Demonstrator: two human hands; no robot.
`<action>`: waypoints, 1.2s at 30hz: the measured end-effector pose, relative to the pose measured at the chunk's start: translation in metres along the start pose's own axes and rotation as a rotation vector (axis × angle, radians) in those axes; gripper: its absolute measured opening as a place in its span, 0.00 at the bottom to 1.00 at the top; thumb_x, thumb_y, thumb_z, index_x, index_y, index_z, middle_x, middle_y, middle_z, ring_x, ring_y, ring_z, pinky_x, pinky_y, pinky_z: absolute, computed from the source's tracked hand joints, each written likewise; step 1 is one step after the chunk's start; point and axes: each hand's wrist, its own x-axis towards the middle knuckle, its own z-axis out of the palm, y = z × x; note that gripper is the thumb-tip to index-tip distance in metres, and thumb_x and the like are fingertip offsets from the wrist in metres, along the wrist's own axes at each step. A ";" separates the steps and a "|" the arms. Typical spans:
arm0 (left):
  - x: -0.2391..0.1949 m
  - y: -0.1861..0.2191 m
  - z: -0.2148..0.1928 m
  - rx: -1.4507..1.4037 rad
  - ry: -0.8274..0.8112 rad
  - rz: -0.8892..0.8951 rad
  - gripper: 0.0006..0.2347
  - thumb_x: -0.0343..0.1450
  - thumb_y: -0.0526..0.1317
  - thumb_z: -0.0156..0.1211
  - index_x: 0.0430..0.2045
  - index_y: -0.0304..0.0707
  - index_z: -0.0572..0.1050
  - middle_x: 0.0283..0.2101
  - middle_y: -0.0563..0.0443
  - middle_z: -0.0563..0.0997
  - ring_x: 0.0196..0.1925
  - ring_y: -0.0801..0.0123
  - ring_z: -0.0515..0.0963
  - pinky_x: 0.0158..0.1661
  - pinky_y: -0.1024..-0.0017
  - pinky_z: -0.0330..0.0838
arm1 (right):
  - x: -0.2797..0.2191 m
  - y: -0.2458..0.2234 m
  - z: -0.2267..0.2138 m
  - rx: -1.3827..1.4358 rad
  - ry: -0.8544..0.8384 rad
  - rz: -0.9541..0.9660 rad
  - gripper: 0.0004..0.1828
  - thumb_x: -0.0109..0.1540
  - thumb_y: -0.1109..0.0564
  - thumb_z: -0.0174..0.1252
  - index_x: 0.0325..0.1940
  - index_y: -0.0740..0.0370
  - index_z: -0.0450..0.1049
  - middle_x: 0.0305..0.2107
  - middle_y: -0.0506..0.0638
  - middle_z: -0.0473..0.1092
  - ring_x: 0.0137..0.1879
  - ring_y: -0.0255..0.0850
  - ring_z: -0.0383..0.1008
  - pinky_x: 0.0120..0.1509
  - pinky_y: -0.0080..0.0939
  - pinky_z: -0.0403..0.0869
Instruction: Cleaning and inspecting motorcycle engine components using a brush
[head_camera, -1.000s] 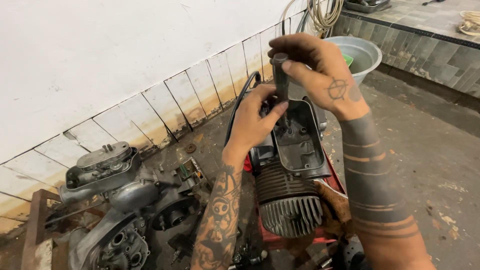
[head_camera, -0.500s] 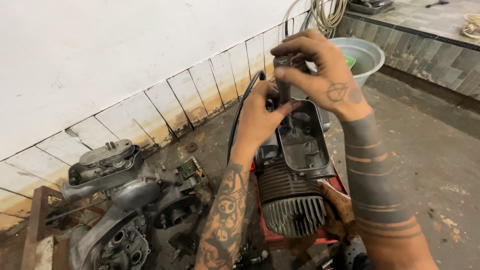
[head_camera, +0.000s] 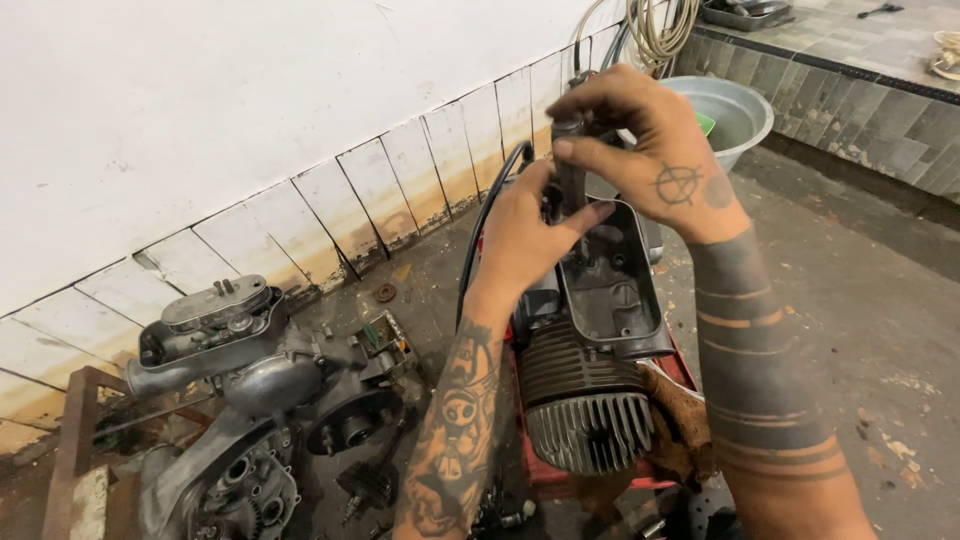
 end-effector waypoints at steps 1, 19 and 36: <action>0.000 -0.004 0.000 0.027 -0.042 0.026 0.19 0.65 0.53 0.64 0.43 0.42 0.76 0.41 0.49 0.85 0.45 0.58 0.84 0.48 0.61 0.74 | 0.000 0.002 0.000 0.009 -0.002 -0.010 0.19 0.64 0.70 0.60 0.59 0.70 0.71 0.47 0.59 0.75 0.47 0.44 0.77 0.58 0.40 0.79; -0.004 0.005 -0.004 -0.134 0.029 0.023 0.13 0.63 0.46 0.70 0.31 0.36 0.78 0.29 0.53 0.82 0.30 0.69 0.80 0.37 0.73 0.75 | -0.003 0.004 -0.007 0.048 -0.004 0.012 0.15 0.64 0.66 0.57 0.56 0.72 0.74 0.49 0.60 0.75 0.49 0.46 0.77 0.60 0.43 0.77; -0.006 0.012 -0.007 -0.082 -0.009 -0.016 0.15 0.66 0.45 0.67 0.39 0.36 0.76 0.34 0.51 0.84 0.30 0.70 0.83 0.34 0.75 0.76 | -0.005 0.013 -0.037 -0.287 -0.226 0.567 0.20 0.69 0.55 0.52 0.64 0.65 0.67 0.47 0.61 0.74 0.44 0.48 0.76 0.49 0.43 0.77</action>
